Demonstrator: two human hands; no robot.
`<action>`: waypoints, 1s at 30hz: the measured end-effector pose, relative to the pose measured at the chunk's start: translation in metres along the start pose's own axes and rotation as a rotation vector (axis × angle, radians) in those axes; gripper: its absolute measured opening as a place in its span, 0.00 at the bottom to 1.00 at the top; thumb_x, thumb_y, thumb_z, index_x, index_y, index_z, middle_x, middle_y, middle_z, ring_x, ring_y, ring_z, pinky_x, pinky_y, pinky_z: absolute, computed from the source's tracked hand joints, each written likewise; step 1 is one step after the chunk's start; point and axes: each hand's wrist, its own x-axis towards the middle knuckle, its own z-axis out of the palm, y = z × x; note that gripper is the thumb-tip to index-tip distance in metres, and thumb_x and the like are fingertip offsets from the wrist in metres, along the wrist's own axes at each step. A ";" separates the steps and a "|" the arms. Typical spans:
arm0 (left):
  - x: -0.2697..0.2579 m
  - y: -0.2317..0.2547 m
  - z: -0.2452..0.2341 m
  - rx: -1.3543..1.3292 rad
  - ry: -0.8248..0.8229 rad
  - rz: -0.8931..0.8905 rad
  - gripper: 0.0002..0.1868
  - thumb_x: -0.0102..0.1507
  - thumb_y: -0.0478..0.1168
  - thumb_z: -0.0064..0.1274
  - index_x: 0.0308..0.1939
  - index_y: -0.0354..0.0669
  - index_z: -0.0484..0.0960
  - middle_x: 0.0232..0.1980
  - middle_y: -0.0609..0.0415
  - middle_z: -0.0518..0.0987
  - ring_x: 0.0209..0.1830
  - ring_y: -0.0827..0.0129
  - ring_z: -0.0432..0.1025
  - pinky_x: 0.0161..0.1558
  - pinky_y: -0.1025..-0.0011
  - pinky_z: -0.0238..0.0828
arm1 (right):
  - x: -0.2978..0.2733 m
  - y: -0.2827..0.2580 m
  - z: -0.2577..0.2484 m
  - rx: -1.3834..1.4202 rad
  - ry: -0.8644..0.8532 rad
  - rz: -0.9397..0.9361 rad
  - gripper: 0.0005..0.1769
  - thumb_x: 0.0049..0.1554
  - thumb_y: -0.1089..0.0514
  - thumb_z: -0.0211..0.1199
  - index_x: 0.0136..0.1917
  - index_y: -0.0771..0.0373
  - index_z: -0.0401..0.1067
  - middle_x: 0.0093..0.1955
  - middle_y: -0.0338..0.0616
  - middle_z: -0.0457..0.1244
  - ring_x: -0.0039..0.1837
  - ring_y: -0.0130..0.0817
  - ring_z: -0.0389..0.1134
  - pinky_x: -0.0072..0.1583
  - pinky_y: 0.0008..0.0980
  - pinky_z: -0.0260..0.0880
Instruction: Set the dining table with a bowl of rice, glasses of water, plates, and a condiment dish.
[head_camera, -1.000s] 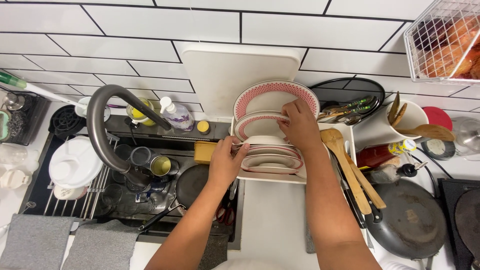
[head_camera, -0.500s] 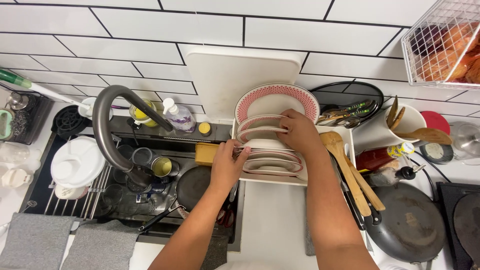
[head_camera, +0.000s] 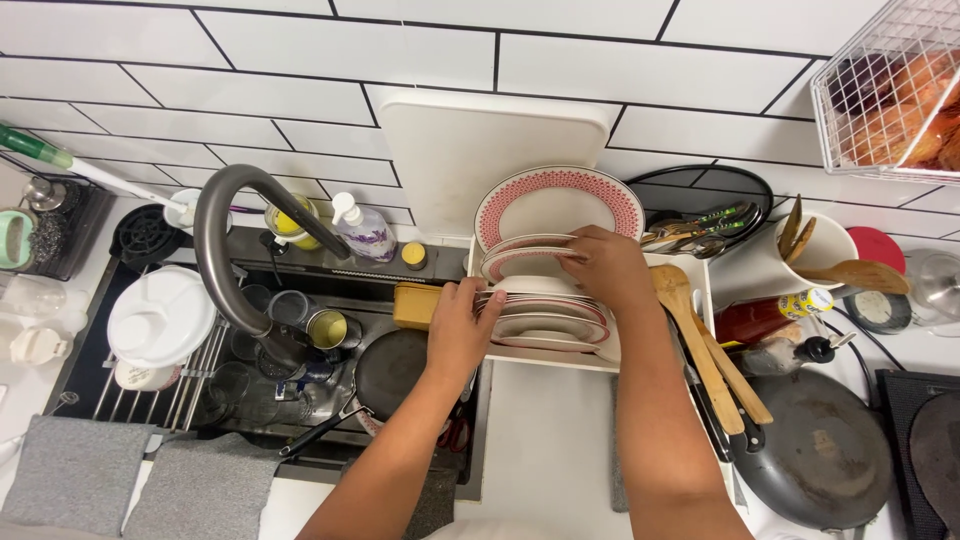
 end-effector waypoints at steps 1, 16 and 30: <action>0.000 0.002 -0.001 0.002 0.001 0.000 0.21 0.67 0.55 0.54 0.49 0.40 0.78 0.41 0.43 0.75 0.40 0.50 0.73 0.42 0.56 0.70 | 0.000 0.001 -0.003 0.001 0.001 -0.001 0.08 0.50 0.55 0.73 0.44 0.58 0.82 0.50 0.41 0.71 0.45 0.42 0.73 0.48 0.37 0.74; 0.021 -0.005 0.017 0.039 0.031 0.031 0.21 0.67 0.55 0.55 0.47 0.40 0.76 0.42 0.39 0.73 0.39 0.42 0.71 0.40 0.51 0.69 | -0.021 -0.072 -0.091 -0.133 0.668 -0.088 0.11 0.52 0.65 0.77 0.49 0.63 0.80 0.51 0.43 0.71 0.45 0.36 0.73 0.47 0.33 0.74; 0.034 -0.047 0.040 -0.008 0.060 0.179 0.27 0.65 0.56 0.58 0.55 0.39 0.74 0.47 0.34 0.71 0.47 0.43 0.67 0.51 0.54 0.66 | -0.172 -0.134 -0.113 0.472 0.540 0.644 0.14 0.52 0.59 0.73 0.52 0.65 0.80 0.42 0.37 0.72 0.40 0.21 0.70 0.44 0.27 0.72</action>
